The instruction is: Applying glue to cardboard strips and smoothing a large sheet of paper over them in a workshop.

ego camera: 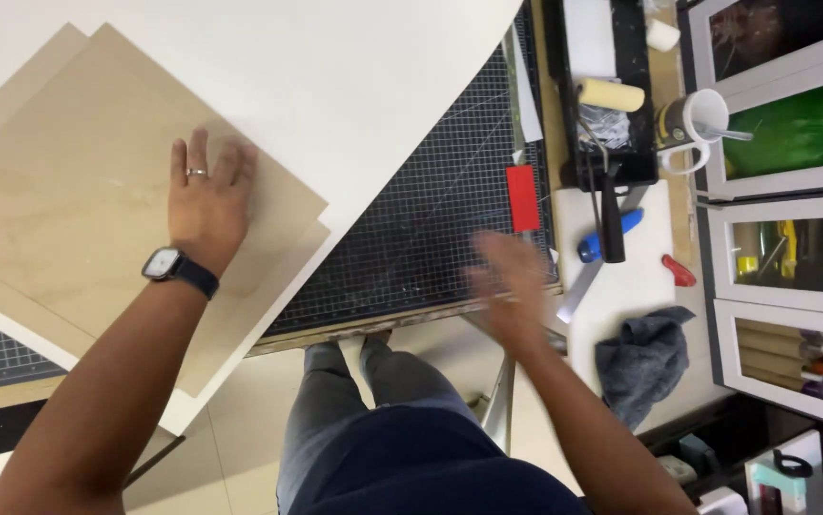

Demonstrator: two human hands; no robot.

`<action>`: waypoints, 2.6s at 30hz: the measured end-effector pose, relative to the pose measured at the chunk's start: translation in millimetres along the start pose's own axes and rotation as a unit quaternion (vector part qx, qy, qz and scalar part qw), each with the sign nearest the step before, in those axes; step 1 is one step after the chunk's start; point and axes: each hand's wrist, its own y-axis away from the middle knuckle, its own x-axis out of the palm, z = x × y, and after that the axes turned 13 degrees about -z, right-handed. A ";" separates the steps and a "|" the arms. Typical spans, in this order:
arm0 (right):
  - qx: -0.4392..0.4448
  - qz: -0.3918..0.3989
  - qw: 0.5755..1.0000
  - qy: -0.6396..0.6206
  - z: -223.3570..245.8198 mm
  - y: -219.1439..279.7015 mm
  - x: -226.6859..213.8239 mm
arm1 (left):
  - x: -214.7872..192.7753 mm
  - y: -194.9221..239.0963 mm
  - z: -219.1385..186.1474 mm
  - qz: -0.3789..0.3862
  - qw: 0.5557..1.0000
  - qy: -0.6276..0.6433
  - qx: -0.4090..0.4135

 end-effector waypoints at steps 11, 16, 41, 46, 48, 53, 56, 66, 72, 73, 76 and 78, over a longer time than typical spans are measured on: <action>0.470 -0.031 0.773 0.425 -93.7 199.1 -235.2 | -26.0 -18.7 -19.5 0.091 0.990 0.086 -0.064; 0.462 -0.090 0.790 0.393 -27.3 130.5 -188.8 | -16.4 -23.3 -29.3 0.121 0.990 0.053 -0.048; -0.228 0.098 0.969 0.006 159.7 -114.2 392.3 | -83.2 220.0 55.5 -0.063 0.926 0.217 -0.301; -0.245 0.204 0.947 0.028 189.2 -7.2 400.4 | -79.1 220.5 54.0 -0.111 0.921 0.212 -0.308; -0.229 0.238 0.944 0.001 189.6 -5.1 387.3 | -68.2 234.0 42.9 -0.116 0.914 0.235 -0.310; -0.175 0.164 0.970 0.032 168.2 -107.8 448.7 | -82.1 220.2 54.4 -0.132 0.898 0.255 -0.333; -0.117 0.040 0.971 0.205 183.2 -77.7 475.9 | -85.5 229.6 52.1 -0.139 0.905 0.228 -0.331; -0.133 0.092 0.958 0.235 187.6 -139.1 545.1 | -92.1 223.1 55.0 -0.160 0.899 0.234 -0.334; -0.245 0.207 0.944 0.075 213.9 -43.9 483.9 | -89.6 227.4 46.5 -0.126 0.897 0.234 -0.353; -0.243 0.203 0.946 0.075 199.8 -49.4 475.0 | -87.7 224.4 51.4 -0.124 0.897 0.237 -0.352; -0.189 0.043 0.954 0.227 115.9 -113.1 431.4 | -82.2 225.5 51.6 -0.133 0.896 0.241 -0.348; -0.169 0.098 0.957 0.216 167.2 -58.0 404.4 | -89.1 230.8 44.7 -0.130 0.894 0.239 -0.356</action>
